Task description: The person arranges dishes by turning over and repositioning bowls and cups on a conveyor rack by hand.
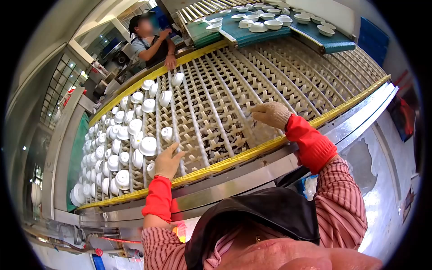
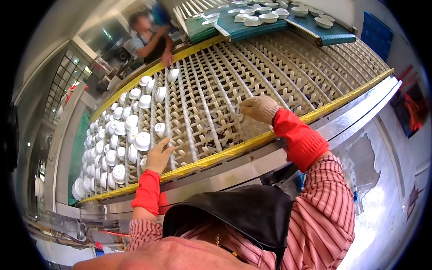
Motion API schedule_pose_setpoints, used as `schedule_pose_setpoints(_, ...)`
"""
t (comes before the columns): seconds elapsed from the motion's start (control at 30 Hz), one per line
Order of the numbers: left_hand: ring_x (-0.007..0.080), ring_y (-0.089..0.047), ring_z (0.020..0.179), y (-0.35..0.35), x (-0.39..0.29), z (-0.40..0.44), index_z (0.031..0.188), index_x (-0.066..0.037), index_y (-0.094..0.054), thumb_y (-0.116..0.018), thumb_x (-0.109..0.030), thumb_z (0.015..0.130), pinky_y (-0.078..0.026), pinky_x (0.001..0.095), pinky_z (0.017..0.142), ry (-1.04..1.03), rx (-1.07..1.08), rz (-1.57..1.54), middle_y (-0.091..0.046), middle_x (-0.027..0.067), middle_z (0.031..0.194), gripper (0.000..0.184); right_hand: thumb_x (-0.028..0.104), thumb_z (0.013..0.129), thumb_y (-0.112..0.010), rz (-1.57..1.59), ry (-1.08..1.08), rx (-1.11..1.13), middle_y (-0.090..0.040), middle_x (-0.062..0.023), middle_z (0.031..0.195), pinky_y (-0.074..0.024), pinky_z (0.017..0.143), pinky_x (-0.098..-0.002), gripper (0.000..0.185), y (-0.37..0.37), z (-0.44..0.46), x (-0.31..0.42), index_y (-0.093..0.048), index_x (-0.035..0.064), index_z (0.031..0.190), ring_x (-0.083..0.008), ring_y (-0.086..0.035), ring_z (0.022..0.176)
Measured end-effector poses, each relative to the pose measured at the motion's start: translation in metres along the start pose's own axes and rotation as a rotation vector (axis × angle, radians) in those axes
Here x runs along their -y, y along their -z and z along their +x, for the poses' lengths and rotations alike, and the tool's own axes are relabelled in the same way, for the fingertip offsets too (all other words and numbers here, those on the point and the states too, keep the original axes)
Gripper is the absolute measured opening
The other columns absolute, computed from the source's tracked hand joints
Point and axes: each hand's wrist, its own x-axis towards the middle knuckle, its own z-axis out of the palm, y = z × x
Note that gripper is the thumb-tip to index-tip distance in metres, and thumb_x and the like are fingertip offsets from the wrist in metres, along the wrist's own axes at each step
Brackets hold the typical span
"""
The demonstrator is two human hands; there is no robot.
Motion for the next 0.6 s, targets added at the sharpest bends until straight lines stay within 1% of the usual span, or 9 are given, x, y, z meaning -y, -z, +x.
schedule_pose_setpoints(0.03,0.0371,-0.072,0.130,-0.003,0.004,0.002,0.148,-0.009,-0.071,-0.078,-0.043,0.100,-0.054,0.0422,0.111,0.000,-0.009,-0.006,-0.076,0.0200,0.140,0.058,0.047,0.104,-0.063,0.011,0.015,-0.012,-0.079,-0.0163,0.096,-0.0602,0.083,-0.0508,0.037,0.001,0.001,0.002,-0.080,0.0158,0.117,-0.0409,-0.076,0.091)
schedule_pose_setpoints(0.13,0.0370,-0.072,0.129,-0.004,0.007,0.002,0.147,-0.010,-0.072,-0.077,-0.042,0.100,-0.055,0.0424,0.110,0.004,-0.033,-0.030,-0.077,0.0197,0.139,0.056,0.045,0.105,-0.064,0.036,-0.122,0.120,-0.079,-0.0169,0.098,-0.0600,0.086,-0.0501,0.037,0.022,-0.001,0.019,-0.080,0.0144,0.119,-0.0396,-0.077,0.094)
schedule_pose_setpoints(0.23,0.0372,-0.073,0.128,-0.004,0.006,0.003,0.146,-0.011,-0.073,-0.077,-0.041,0.100,-0.055,0.0427,0.110,0.005,-0.039,-0.032,-0.077,0.0190,0.137,0.054,0.042,0.106,-0.063,-0.002,0.029,-0.063,-0.079,-0.0171,0.100,-0.0596,0.087,-0.0486,0.035,0.010,-0.002,0.000,-0.080,0.0148,0.119,-0.0389,-0.076,0.096)
schedule_pose_setpoints(0.33,0.0376,-0.073,0.127,-0.005,0.005,0.004,0.145,-0.012,-0.074,-0.077,-0.041,0.100,-0.055,0.0432,0.109,0.018,-0.051,-0.030,-0.078,0.0186,0.136,0.053,0.041,0.106,-0.063,-0.035,-0.102,0.060,-0.079,-0.0166,0.101,-0.0591,0.088,-0.0477,0.033,0.021,0.001,-0.002,-0.080,0.0145,0.118,-0.0380,-0.076,0.097)
schedule_pose_setpoints(0.43,0.0382,-0.073,0.127,-0.007,0.006,0.006,0.144,-0.012,-0.074,-0.076,-0.042,0.100,-0.055,0.0438,0.109,0.042,-0.059,-0.014,-0.078,0.0186,0.136,0.053,0.041,0.107,-0.062,0.020,-0.063,-0.090,-0.077,-0.0172,0.099,-0.0587,0.086,-0.0477,0.034,0.023,-0.006,-0.003,-0.079,0.0126,0.115,-0.0378,-0.075,0.093)
schedule_pose_setpoints(0.53,0.0390,-0.072,0.127,-0.004,-0.004,0.006,0.145,-0.012,-0.073,-0.076,-0.045,0.100,-0.055,0.0445,0.108,0.075,-0.055,0.009,-0.078,0.0194,0.135,0.056,0.041,0.106,-0.062,-0.025,-0.108,-0.032,-0.076,-0.0179,0.099,-0.0585,0.085,-0.0481,0.034,0.031,-0.004,-0.014,-0.077,0.0110,0.113,-0.0387,-0.074,0.092)
schedule_pose_setpoints(0.6,0.0395,-0.072,0.127,-0.005,-0.007,0.006,0.145,-0.012,-0.073,-0.075,-0.047,0.100,-0.055,0.0450,0.108,0.091,-0.052,0.022,-0.078,0.0202,0.135,0.057,0.040,0.106,-0.062,-0.028,-0.105,-0.083,-0.076,-0.0180,0.099,-0.0586,0.084,-0.0482,0.034,0.032,-0.007,-0.019,-0.077,0.0108,0.113,-0.0395,-0.074,0.092)
